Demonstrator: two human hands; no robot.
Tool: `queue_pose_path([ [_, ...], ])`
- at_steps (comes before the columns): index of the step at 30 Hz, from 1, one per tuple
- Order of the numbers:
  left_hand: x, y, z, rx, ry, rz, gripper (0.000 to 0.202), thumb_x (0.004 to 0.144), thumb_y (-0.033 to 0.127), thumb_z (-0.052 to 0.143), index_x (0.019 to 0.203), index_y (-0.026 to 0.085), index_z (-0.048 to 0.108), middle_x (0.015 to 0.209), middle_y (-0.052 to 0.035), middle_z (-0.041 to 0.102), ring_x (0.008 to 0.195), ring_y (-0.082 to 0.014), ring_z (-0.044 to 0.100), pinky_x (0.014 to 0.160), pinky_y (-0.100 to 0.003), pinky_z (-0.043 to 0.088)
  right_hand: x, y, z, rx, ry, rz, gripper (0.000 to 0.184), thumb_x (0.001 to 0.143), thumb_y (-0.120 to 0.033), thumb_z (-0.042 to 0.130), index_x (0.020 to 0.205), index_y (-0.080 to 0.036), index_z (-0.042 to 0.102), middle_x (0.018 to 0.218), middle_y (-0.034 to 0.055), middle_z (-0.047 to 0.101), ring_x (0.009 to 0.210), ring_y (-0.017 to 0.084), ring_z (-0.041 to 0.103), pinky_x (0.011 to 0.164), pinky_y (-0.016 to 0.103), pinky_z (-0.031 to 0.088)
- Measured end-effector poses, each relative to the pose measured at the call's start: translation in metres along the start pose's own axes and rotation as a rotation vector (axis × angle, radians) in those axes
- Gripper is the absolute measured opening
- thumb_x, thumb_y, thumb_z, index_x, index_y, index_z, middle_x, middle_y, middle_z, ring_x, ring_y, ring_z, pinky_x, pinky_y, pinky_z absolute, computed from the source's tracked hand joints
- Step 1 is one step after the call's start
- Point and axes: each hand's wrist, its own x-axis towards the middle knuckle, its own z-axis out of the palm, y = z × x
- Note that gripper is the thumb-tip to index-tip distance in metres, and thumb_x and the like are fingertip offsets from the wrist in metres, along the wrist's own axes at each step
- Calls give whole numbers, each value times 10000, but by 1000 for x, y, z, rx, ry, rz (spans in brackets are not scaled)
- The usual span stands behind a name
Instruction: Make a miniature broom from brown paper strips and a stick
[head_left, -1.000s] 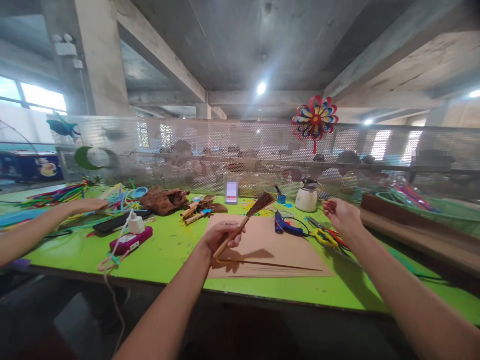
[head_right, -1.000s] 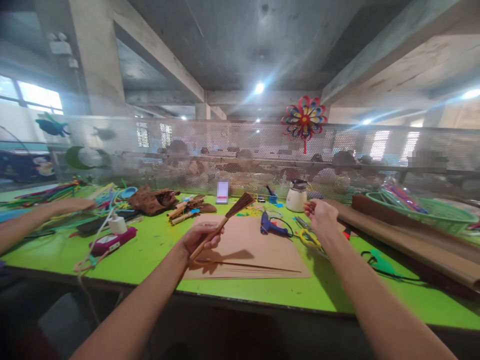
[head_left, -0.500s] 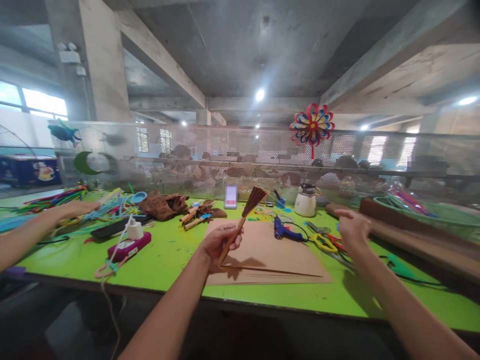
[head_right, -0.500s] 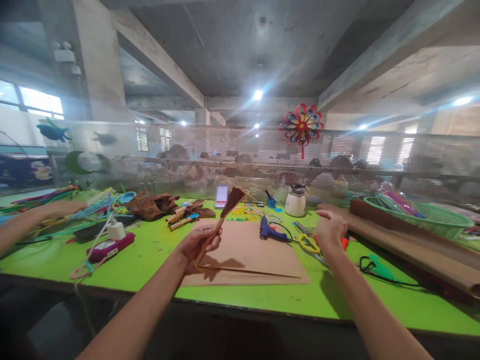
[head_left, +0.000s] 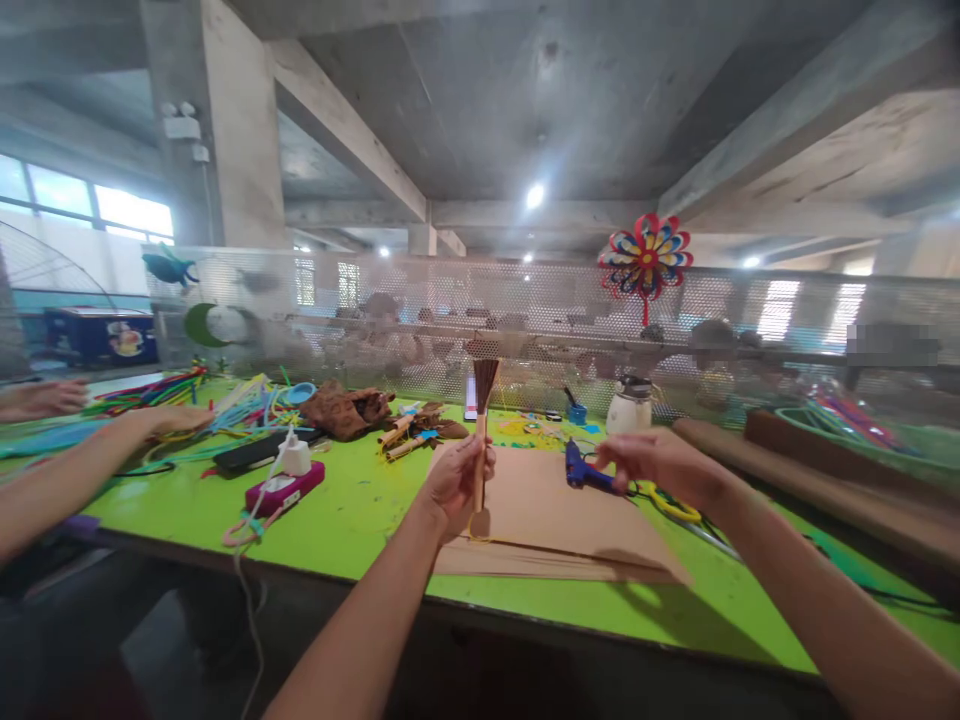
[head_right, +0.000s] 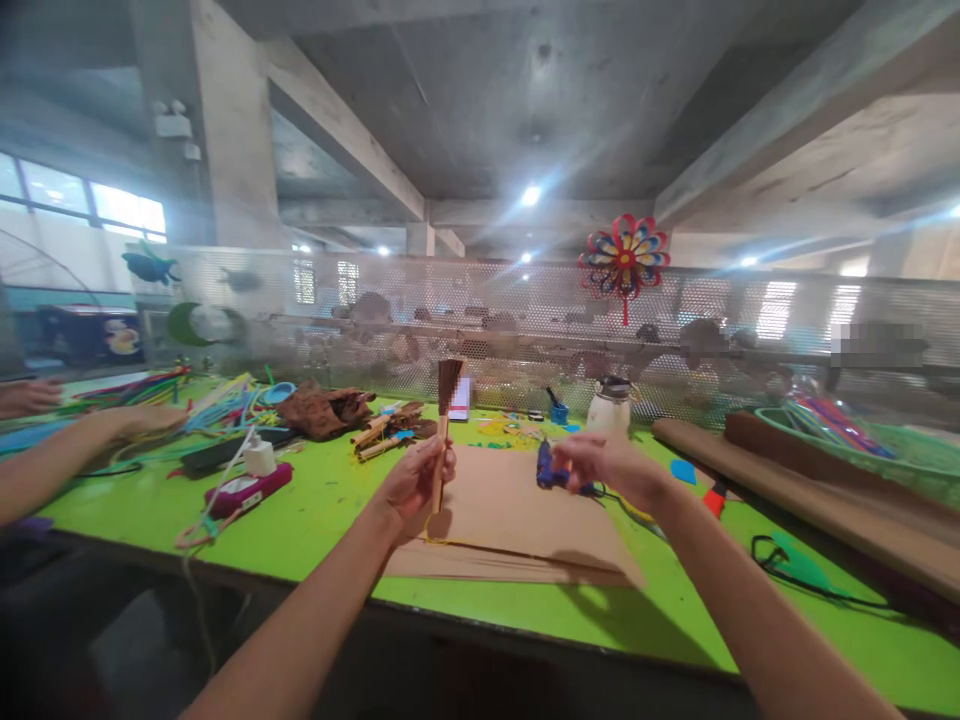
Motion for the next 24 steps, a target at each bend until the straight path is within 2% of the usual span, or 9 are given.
queue_pose_path([
  [1,0,0,0,-2,5,5,211,755,291,680,850,121,598,658,-21,582,550,-81,508,525,-193,401,1,6,0,-130,-87,23,245,641,-351,692,741,-129,717,741,84,707,555,151,609,555,281,501],
  [2,0,-1,0,-3,7,6,217,754,295,681,851,120,598,655,-22,581,548,-82,508,525,-194,400,4,10,0,-236,-83,12,228,636,-346,704,730,-140,723,735,77,711,591,162,620,591,290,506],
  [4,-1,-1,1,2,1,-13,239,753,313,682,860,115,600,647,-25,582,542,-84,509,526,-196,397,15,11,0,-332,74,-87,212,642,-342,694,723,-149,727,693,67,707,634,177,629,623,298,506],
  [7,-3,-1,1,33,-31,-75,285,739,336,696,884,109,602,647,-28,585,546,-87,516,548,-204,400,41,-6,7,-297,264,-245,238,662,-324,658,810,-152,729,739,63,712,656,175,630,648,309,506],
  [9,-4,-1,0,69,-71,-107,307,731,343,702,896,104,603,642,-29,583,552,-91,519,556,-207,394,58,-25,18,-296,258,-327,275,654,-257,652,908,-177,721,859,50,717,735,167,634,706,303,501],
  [11,-5,-2,-1,107,-128,-126,312,738,350,694,900,100,602,627,-28,576,544,-89,510,543,-202,374,74,-42,30,-318,182,-433,375,645,-169,628,1013,-183,695,967,49,705,838,170,633,775,310,489],
  [13,-6,-2,-2,139,-187,-138,302,754,357,676,895,101,598,615,-26,570,530,-86,495,529,-198,354,85,-53,40,-333,146,-474,413,612,-116,632,1014,-188,697,970,38,704,865,165,626,801,303,477],
  [18,-7,-1,-1,158,-233,-151,296,759,370,666,884,113,589,609,-21,560,523,-83,480,511,-189,323,96,-51,43,-364,196,-491,111,597,-181,675,696,-177,726,795,21,689,807,158,600,736,263,459],
  [24,-5,-1,1,114,-166,-130,295,733,348,692,866,100,603,600,-22,561,510,-79,482,508,-191,331,73,-32,22,-367,247,-384,148,632,-299,691,656,-155,713,617,1,651,591,117,545,627,258,426],
])
